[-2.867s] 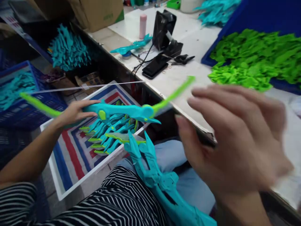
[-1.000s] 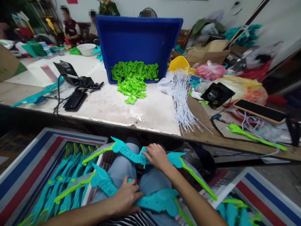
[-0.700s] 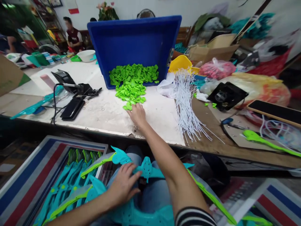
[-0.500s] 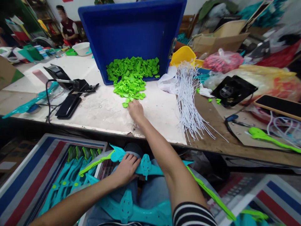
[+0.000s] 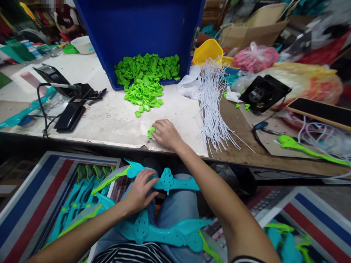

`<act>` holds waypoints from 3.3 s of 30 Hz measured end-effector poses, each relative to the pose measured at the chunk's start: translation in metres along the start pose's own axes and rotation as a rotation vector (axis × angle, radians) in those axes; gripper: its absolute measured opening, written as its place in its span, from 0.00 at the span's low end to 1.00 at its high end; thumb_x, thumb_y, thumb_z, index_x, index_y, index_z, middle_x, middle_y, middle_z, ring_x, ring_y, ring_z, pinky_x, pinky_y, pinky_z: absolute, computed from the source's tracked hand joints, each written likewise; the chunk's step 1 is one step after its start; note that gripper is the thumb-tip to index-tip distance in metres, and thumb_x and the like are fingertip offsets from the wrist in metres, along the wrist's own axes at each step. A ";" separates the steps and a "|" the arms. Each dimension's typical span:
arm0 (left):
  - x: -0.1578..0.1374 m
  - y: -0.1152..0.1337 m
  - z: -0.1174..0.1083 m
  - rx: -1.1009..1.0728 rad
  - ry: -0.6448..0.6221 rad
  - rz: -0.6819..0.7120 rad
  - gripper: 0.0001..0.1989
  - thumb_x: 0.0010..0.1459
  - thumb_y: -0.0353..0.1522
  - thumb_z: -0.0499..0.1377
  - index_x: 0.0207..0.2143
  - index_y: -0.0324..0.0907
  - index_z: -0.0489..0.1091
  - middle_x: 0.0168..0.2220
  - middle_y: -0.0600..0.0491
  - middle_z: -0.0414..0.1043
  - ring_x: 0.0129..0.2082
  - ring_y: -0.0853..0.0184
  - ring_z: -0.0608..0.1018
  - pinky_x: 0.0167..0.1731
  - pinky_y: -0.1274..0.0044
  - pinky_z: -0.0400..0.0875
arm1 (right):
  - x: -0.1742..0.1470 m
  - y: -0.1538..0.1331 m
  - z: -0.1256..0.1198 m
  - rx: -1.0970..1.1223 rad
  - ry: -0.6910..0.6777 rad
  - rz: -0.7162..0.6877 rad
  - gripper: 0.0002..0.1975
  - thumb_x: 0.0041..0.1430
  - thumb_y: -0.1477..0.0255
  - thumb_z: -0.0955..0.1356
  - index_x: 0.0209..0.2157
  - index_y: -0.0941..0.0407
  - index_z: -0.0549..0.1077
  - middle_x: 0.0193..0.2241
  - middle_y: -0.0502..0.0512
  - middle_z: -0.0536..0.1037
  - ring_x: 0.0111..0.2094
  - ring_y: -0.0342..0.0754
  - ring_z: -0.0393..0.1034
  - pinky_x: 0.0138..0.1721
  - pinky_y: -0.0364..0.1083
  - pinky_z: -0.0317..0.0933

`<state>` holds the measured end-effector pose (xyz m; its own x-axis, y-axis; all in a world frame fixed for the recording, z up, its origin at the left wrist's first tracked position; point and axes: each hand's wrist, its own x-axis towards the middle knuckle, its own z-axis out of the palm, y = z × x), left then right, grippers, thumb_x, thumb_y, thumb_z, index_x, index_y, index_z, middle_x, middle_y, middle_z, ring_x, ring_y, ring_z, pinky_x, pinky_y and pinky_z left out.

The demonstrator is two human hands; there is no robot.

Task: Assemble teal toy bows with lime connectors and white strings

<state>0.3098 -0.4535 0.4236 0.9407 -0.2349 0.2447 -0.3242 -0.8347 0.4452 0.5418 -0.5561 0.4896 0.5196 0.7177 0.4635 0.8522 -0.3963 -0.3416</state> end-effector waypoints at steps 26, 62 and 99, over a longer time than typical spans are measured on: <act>0.100 -0.032 0.010 -0.720 -0.747 -0.527 0.08 0.52 0.33 0.56 0.26 0.37 0.68 0.19 0.60 0.59 0.21 0.73 0.61 0.24 0.80 0.57 | -0.161 -0.069 -0.009 0.174 0.048 0.148 0.10 0.61 0.69 0.66 0.44 0.54 0.75 0.43 0.57 0.79 0.43 0.52 0.69 0.42 0.54 0.67; 0.095 -0.022 0.016 -0.594 -0.578 -0.466 0.09 0.49 0.34 0.60 0.27 0.35 0.72 0.20 0.59 0.62 0.23 0.73 0.65 0.24 0.81 0.61 | -0.164 -0.067 0.011 0.033 -0.383 0.590 0.23 0.50 0.65 0.72 0.48 0.53 0.72 0.36 0.57 0.79 0.39 0.56 0.73 0.36 0.50 0.66; 0.109 -0.035 -0.002 -1.017 -1.014 -0.669 0.16 0.39 0.40 0.69 0.26 0.37 0.72 0.20 0.56 0.72 0.21 0.70 0.72 0.27 0.76 0.68 | -0.042 0.037 -0.048 0.036 -0.291 0.136 0.15 0.52 0.76 0.66 0.42 0.53 0.77 0.46 0.54 0.77 0.46 0.53 0.69 0.51 0.55 0.62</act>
<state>0.4237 -0.4489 0.4367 0.4728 -0.5457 -0.6918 0.6225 -0.3489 0.7006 0.5544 -0.6283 0.4963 0.5850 0.7952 0.1598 0.7706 -0.4834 -0.4153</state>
